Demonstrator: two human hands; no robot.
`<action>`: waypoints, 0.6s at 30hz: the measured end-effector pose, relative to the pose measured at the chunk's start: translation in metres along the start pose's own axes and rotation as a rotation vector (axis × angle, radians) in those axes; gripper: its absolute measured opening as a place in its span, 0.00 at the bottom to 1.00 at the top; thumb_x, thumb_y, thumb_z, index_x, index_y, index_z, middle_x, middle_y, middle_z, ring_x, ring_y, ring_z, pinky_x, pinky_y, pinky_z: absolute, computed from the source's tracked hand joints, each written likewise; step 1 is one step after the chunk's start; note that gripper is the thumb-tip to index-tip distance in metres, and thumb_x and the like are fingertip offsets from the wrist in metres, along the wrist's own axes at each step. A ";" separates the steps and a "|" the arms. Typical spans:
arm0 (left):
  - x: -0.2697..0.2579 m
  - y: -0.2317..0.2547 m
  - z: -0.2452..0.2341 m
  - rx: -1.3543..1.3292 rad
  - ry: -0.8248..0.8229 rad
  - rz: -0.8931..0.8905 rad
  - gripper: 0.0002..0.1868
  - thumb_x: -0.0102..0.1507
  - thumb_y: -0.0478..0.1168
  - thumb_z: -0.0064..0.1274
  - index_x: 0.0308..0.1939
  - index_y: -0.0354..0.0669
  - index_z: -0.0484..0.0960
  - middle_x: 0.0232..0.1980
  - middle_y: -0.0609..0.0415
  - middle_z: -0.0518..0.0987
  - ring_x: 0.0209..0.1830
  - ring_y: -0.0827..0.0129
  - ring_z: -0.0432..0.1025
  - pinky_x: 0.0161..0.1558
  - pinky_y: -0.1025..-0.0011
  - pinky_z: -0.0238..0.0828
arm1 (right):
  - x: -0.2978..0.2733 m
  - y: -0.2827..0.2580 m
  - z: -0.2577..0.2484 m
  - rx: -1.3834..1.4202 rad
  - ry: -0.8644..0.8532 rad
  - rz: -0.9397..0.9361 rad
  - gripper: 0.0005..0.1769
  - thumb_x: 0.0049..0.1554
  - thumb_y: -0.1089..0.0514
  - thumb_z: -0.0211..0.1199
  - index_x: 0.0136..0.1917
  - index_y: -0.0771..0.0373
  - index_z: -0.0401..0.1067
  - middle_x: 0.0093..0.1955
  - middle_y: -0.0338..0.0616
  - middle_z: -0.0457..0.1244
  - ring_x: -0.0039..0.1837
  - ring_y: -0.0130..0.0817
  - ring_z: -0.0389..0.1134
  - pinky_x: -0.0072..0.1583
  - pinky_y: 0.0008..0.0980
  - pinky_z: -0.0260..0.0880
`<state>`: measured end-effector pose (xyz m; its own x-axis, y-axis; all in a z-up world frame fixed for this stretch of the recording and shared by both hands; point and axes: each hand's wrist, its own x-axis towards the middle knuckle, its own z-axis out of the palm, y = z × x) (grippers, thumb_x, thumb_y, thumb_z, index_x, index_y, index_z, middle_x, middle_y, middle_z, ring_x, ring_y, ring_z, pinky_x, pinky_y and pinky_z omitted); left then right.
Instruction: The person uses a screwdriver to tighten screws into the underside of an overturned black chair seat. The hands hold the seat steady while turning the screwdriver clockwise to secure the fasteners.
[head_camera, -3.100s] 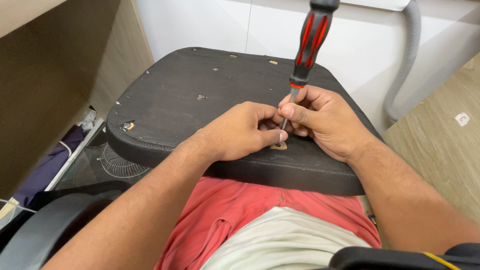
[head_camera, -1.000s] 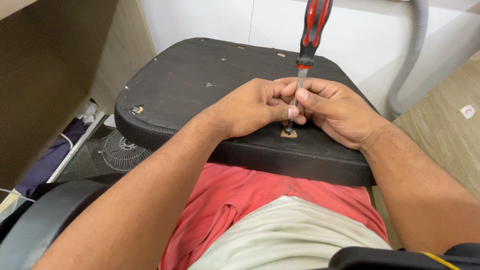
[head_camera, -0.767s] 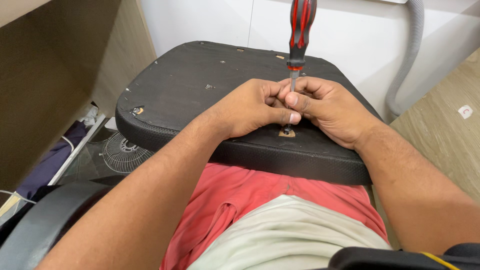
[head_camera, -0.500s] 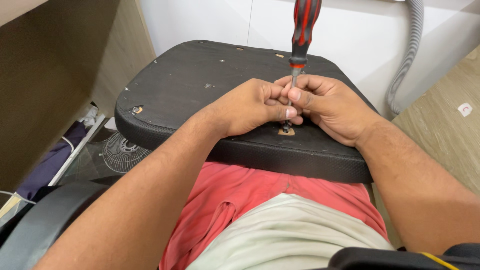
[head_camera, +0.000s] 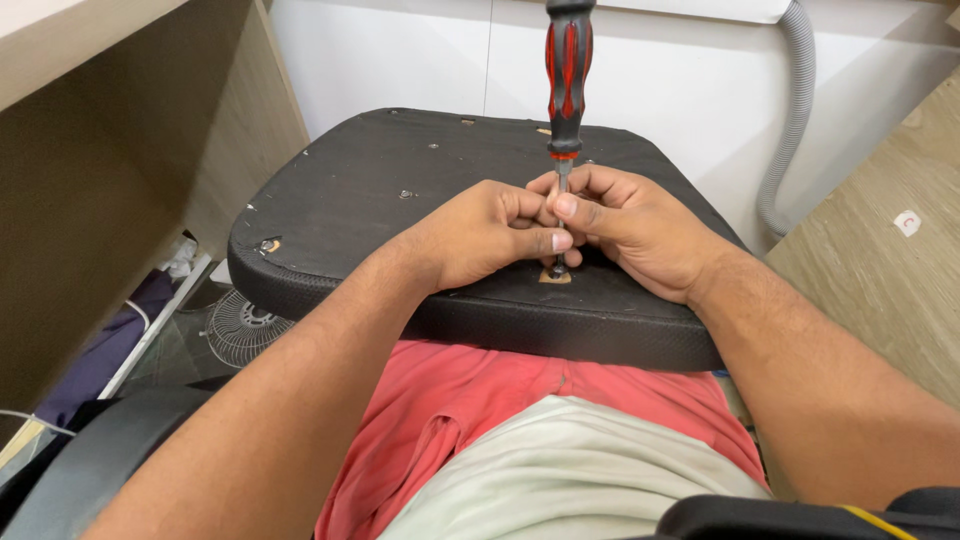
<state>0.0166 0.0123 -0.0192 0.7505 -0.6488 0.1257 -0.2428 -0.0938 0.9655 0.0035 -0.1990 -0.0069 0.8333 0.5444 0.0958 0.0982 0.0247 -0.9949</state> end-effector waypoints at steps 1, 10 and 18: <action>-0.001 0.000 0.001 -0.011 0.011 -0.003 0.12 0.63 0.41 0.60 0.47 0.39 0.87 0.42 0.56 0.87 0.44 0.76 0.80 0.52 0.74 0.78 | -0.001 0.000 0.001 -0.022 0.034 0.007 0.17 0.64 0.51 0.62 0.59 0.65 0.71 0.51 0.40 0.66 0.46 0.26 0.65 0.51 0.28 0.69; -0.002 0.002 0.004 0.104 0.133 -0.092 0.12 0.61 0.42 0.63 0.44 0.38 0.89 0.39 0.56 0.87 0.40 0.75 0.78 0.48 0.73 0.76 | -0.001 0.001 0.002 -0.053 0.104 0.028 0.18 0.62 0.51 0.61 0.61 0.62 0.70 0.48 0.39 0.67 0.50 0.25 0.68 0.57 0.30 0.72; 0.000 -0.004 0.003 0.068 0.077 -0.047 0.14 0.63 0.43 0.60 0.48 0.38 0.87 0.42 0.60 0.87 0.44 0.78 0.79 0.52 0.75 0.76 | 0.001 -0.001 0.001 0.007 0.083 0.066 0.22 0.64 0.52 0.60 0.66 0.67 0.72 0.47 0.40 0.67 0.49 0.26 0.66 0.57 0.32 0.71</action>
<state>0.0155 0.0102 -0.0240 0.8066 -0.5825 0.1001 -0.2450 -0.1755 0.9535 0.0036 -0.1977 -0.0061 0.8803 0.4734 0.0317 0.0376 -0.0029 -0.9993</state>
